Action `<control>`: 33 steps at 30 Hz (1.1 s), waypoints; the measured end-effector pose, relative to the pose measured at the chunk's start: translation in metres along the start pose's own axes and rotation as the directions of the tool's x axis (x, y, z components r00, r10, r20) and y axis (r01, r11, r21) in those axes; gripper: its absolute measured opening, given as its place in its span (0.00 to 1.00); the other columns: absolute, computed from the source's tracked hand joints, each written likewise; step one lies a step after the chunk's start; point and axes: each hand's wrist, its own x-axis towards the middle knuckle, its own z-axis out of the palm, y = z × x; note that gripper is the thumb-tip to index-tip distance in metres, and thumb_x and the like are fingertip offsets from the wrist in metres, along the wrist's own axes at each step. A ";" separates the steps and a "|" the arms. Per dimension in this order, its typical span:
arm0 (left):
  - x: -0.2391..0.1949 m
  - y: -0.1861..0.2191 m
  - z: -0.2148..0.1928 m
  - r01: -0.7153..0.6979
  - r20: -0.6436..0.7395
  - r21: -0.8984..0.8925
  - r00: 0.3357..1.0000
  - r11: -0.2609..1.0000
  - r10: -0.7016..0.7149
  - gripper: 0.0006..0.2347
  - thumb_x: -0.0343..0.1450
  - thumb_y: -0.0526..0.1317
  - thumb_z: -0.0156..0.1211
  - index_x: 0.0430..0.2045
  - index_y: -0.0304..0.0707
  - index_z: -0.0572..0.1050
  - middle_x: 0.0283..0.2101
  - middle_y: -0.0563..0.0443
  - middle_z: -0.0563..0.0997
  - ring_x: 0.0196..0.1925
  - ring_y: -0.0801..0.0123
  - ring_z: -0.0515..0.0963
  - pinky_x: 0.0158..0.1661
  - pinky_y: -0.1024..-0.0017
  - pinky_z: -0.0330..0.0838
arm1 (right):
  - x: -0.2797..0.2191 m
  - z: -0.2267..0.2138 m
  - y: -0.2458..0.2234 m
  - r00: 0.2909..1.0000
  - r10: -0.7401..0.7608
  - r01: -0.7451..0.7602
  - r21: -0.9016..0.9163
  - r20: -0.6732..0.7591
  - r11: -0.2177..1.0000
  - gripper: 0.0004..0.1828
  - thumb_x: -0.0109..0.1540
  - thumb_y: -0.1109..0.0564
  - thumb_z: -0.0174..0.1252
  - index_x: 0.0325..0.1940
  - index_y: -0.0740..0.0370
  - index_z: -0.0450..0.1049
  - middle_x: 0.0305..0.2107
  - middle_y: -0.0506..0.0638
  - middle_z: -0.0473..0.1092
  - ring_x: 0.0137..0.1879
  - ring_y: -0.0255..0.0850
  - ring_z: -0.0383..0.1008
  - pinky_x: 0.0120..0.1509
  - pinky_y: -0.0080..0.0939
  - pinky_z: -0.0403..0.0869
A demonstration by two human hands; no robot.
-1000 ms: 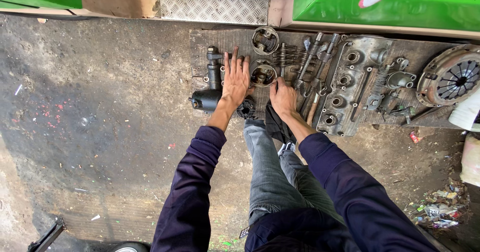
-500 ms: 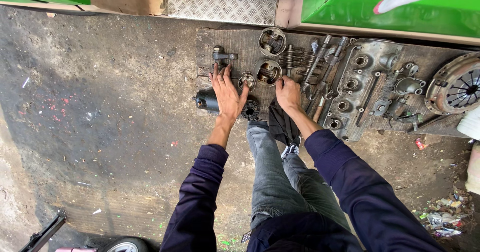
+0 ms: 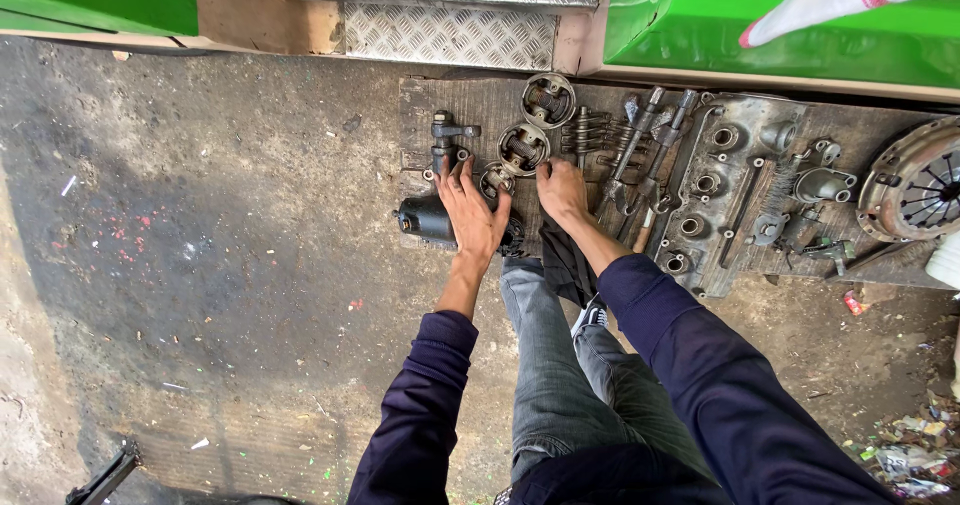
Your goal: The person cleans a piston and other engine parts using a rag and a small brush. They wipe the piston with a rag, then use a brush to scrub the inside of the piston, and finally wipe it again with the rag.
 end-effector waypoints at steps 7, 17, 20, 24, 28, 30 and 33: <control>0.035 0.015 0.010 -0.082 0.017 -0.027 0.996 0.996 0.082 0.32 0.67 0.44 0.64 0.63 0.24 0.61 0.63 0.27 0.65 0.75 0.39 0.54 0.75 0.45 0.44 | -0.004 -0.030 -0.019 0.968 -0.245 0.245 -0.023 -0.044 0.969 0.25 0.76 0.40 0.51 0.54 0.67 0.73 0.26 0.57 0.75 0.27 0.45 0.75 0.33 0.50 0.74; 0.099 0.060 0.064 -0.162 0.347 0.428 0.938 0.889 0.004 0.56 0.58 0.68 0.68 0.67 0.15 0.50 0.65 0.26 0.65 0.72 0.42 0.58 0.72 0.45 0.27 | -0.013 -0.071 0.005 0.994 0.052 -0.035 0.166 -0.100 0.985 0.26 0.68 0.43 0.55 0.61 0.67 0.67 0.38 0.65 0.76 0.42 0.53 0.78 0.46 0.53 0.76; 0.117 0.065 0.087 -0.122 0.394 0.467 0.915 0.876 -0.083 0.55 0.59 0.69 0.67 0.67 0.15 0.51 0.64 0.27 0.68 0.71 0.43 0.61 0.73 0.45 0.26 | -0.028 -0.072 0.008 0.993 0.117 -0.105 0.271 -0.029 0.957 0.26 0.68 0.43 0.55 0.61 0.65 0.66 0.39 0.62 0.76 0.43 0.49 0.79 0.49 0.50 0.76; 0.119 0.059 0.112 -0.095 0.346 0.537 0.931 0.838 -0.117 0.55 0.57 0.69 0.68 0.65 0.17 0.53 0.64 0.24 0.66 0.70 0.43 0.61 0.72 0.52 0.29 | -0.064 -0.084 0.001 0.989 0.138 -0.148 0.388 0.052 0.910 0.22 0.68 0.46 0.55 0.58 0.65 0.70 0.39 0.57 0.76 0.43 0.43 0.79 0.48 0.47 0.76; 0.120 0.050 0.124 0.010 0.345 0.442 0.921 0.897 -0.181 0.54 0.56 0.65 0.73 0.65 0.17 0.53 0.64 0.21 0.65 0.73 0.43 0.60 0.75 0.59 0.35 | -0.090 -0.105 -0.008 0.954 0.277 -0.295 0.506 0.113 0.810 0.21 0.67 0.47 0.55 0.59 0.62 0.69 0.37 0.55 0.75 0.39 0.41 0.75 0.44 0.46 0.74; 0.116 0.045 0.121 0.041 0.318 0.341 0.935 0.939 -0.156 0.54 0.54 0.62 0.76 0.65 0.18 0.54 0.65 0.19 0.63 0.72 0.39 0.59 0.72 0.60 0.43 | -0.099 -0.109 -0.004 0.965 0.256 -0.223 0.666 0.050 0.711 0.21 0.64 0.48 0.57 0.58 0.61 0.69 0.36 0.52 0.76 0.39 0.38 0.75 0.43 0.42 0.73; 0.099 0.049 0.106 0.054 0.265 0.203 0.958 0.978 -0.108 0.55 0.53 0.61 0.79 0.63 0.15 0.54 0.64 0.14 0.62 0.67 0.33 0.61 0.67 0.58 0.53 | -0.119 -0.103 0.023 0.927 0.371 -0.285 0.547 -0.051 0.787 0.24 0.64 0.48 0.57 0.61 0.58 0.66 0.37 0.51 0.75 0.40 0.37 0.76 0.51 0.36 0.72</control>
